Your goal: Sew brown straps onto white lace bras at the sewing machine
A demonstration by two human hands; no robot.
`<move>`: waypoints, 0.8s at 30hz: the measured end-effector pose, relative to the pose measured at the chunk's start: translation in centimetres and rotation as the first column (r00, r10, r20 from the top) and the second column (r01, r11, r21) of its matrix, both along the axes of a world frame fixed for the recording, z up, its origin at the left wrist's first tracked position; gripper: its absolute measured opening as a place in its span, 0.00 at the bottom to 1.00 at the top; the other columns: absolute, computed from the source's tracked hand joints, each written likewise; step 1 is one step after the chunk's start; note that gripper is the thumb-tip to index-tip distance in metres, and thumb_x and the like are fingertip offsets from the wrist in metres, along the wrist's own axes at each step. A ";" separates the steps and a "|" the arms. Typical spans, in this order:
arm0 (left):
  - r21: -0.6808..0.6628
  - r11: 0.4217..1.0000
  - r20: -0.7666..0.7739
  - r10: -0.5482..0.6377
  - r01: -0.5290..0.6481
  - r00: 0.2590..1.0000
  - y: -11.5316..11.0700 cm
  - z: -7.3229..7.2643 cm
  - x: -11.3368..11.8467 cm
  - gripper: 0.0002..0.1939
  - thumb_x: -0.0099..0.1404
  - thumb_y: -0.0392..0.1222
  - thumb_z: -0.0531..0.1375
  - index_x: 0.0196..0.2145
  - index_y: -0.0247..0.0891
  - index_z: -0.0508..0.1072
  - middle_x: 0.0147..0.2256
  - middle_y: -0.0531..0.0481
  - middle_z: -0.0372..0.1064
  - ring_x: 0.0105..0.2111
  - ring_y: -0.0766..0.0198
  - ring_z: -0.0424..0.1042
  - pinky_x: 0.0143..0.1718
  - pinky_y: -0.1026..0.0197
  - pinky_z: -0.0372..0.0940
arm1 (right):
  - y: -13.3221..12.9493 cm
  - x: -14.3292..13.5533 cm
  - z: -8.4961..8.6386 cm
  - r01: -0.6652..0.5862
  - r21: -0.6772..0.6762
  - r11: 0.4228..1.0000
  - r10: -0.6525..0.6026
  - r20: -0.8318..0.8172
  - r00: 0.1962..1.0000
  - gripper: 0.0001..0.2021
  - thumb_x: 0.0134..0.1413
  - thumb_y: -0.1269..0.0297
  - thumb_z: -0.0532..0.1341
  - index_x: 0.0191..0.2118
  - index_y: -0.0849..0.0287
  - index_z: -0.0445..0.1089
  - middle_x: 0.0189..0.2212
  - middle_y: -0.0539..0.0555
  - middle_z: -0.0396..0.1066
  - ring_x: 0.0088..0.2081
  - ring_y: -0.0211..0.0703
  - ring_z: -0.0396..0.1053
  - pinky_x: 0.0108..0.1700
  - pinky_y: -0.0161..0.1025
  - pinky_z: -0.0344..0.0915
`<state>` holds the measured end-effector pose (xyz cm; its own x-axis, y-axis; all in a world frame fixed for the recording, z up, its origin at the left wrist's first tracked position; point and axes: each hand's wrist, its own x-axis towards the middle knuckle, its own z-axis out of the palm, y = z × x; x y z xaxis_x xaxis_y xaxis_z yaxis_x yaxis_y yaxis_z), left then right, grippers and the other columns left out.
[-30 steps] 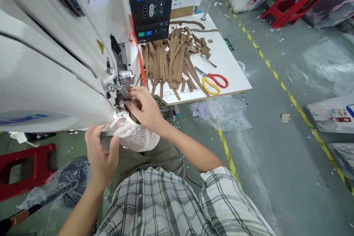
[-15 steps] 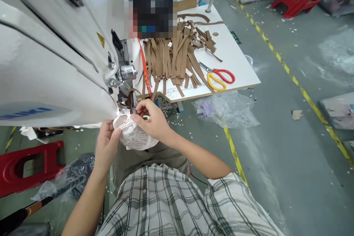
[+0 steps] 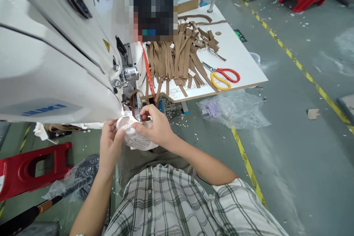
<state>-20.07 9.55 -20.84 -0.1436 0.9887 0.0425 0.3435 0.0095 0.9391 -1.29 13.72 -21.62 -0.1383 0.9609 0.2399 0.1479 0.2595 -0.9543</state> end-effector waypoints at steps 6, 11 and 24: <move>0.024 1.000 0.061 -0.013 0.012 0.998 -0.2 0.3 -0.1 0.21 0.69 0.53 0.59 0.53 0.38 0.66 0.48 0.42 0.69 0.47 0.57 0.71 0.47 0.57 0.67 | -0.5 -0.5 0.7 0.054 0.036 0.998 -0.057 0.071 0.996 0.18 0.54 0.48 0.65 0.40 0.55 0.63 0.34 0.50 0.65 0.35 0.41 0.65 0.39 0.40 0.63; 0.019 1.000 0.076 -0.007 0.006 0.997 -1.2 0.9 0.4 0.19 0.69 0.54 0.59 0.49 0.38 0.65 0.42 0.46 0.68 0.40 0.62 0.71 0.40 0.61 0.67 | -0.9 -0.5 1.0 0.020 -0.127 0.992 -0.021 -0.003 1.000 0.19 0.53 0.49 0.66 0.42 0.55 0.62 0.33 0.48 0.63 0.33 0.39 0.63 0.35 0.37 0.62; -0.258 0.808 0.652 -0.259 0.530 0.712 -2.9 1.4 4.2 0.24 0.70 0.59 0.53 0.49 0.39 0.77 0.54 0.41 0.73 0.59 0.50 0.67 0.66 0.46 0.55 | -5.4 5.8 2.4 -0.308 -0.211 0.928 0.350 0.206 0.914 0.09 0.61 0.59 0.63 0.33 0.55 0.77 0.28 0.48 0.73 0.31 0.38 0.69 0.34 0.35 0.60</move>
